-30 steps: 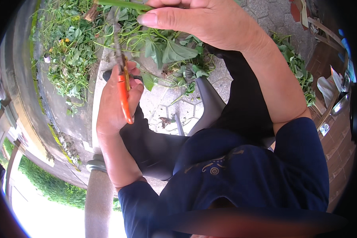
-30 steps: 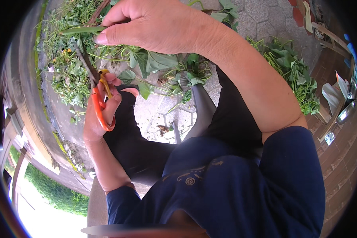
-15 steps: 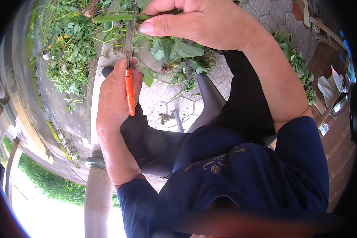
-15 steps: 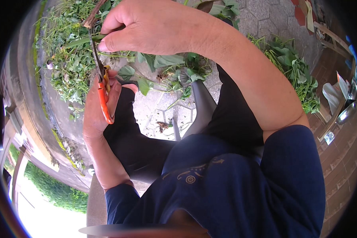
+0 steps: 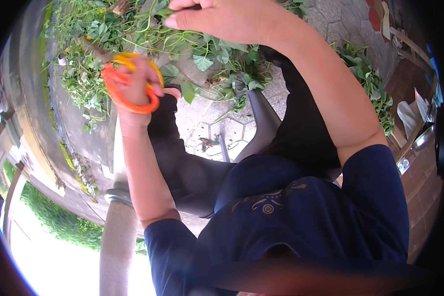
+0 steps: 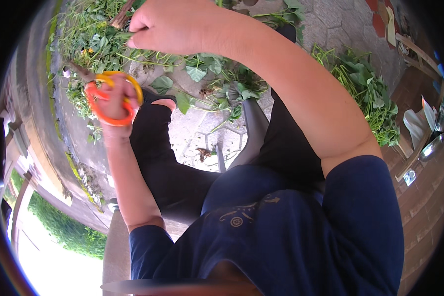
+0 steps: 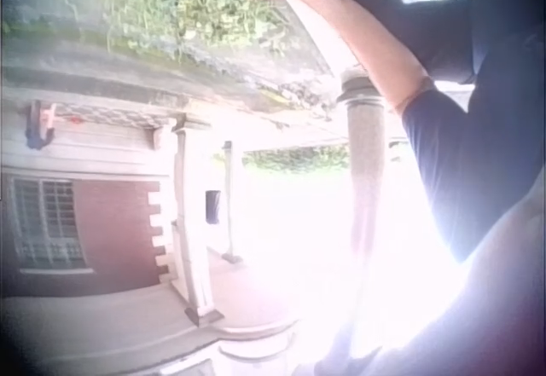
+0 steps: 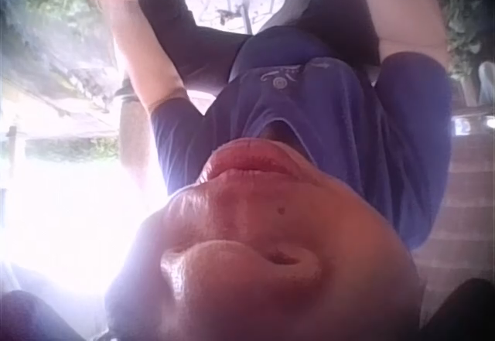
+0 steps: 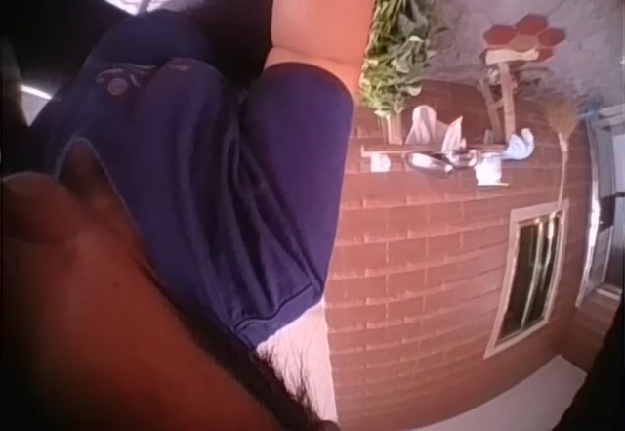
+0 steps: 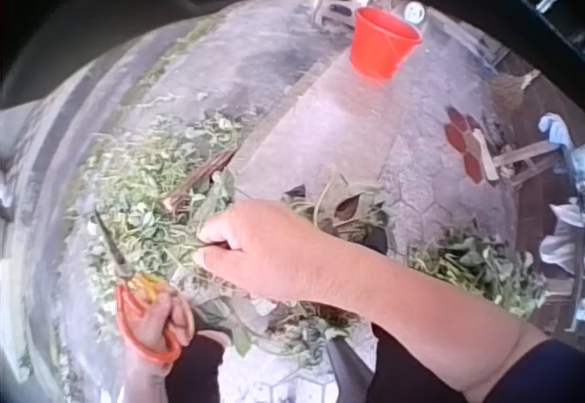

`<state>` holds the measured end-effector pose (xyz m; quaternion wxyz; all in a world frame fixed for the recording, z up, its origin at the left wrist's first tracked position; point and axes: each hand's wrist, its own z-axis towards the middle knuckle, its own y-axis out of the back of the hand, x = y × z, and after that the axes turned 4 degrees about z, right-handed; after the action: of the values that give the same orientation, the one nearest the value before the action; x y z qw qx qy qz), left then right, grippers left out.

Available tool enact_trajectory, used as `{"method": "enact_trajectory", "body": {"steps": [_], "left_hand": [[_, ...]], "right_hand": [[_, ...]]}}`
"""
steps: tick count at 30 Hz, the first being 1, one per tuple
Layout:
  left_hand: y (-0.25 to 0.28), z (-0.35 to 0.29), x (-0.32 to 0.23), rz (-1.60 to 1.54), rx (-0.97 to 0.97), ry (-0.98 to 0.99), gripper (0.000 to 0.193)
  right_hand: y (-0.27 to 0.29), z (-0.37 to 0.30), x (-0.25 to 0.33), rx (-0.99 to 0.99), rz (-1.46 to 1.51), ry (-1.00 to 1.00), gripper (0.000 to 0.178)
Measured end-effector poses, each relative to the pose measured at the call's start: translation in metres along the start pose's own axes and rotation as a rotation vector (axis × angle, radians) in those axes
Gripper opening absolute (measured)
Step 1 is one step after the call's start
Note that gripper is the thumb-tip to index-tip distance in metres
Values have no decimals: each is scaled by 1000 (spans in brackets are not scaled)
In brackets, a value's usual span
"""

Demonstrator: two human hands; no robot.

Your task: Trimming the stems and leaves of water spinach using a pair of scissors.

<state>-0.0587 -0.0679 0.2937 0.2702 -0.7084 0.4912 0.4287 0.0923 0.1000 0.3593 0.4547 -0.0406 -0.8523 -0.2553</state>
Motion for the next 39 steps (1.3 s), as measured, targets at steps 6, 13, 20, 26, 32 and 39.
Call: {"method": "enact_trajectory", "body": {"steps": [6,13,20,26,32,39], "left_hand": [[72,16,3,-1217,-142,-93,28],[47,20,7,-811,-40,60,41],[24,41,24,-331,121,70,25],[-38,15,-3,-579,194,6,29],[-74,-3,-17,-310,153,-121,30],[-95,-46,-24,-290,449,-10,29]], "right_hand": [[-17,26,-29,-31,1104,352,21],[-10,22,-32,178,1814,322,19],[-12,22,-42,215,2075,167,20],[-9,18,-52,78,2094,108,23],[-12,3,-62,-89,2121,110,20],[2,-61,-50,-442,1937,139,20]]}}
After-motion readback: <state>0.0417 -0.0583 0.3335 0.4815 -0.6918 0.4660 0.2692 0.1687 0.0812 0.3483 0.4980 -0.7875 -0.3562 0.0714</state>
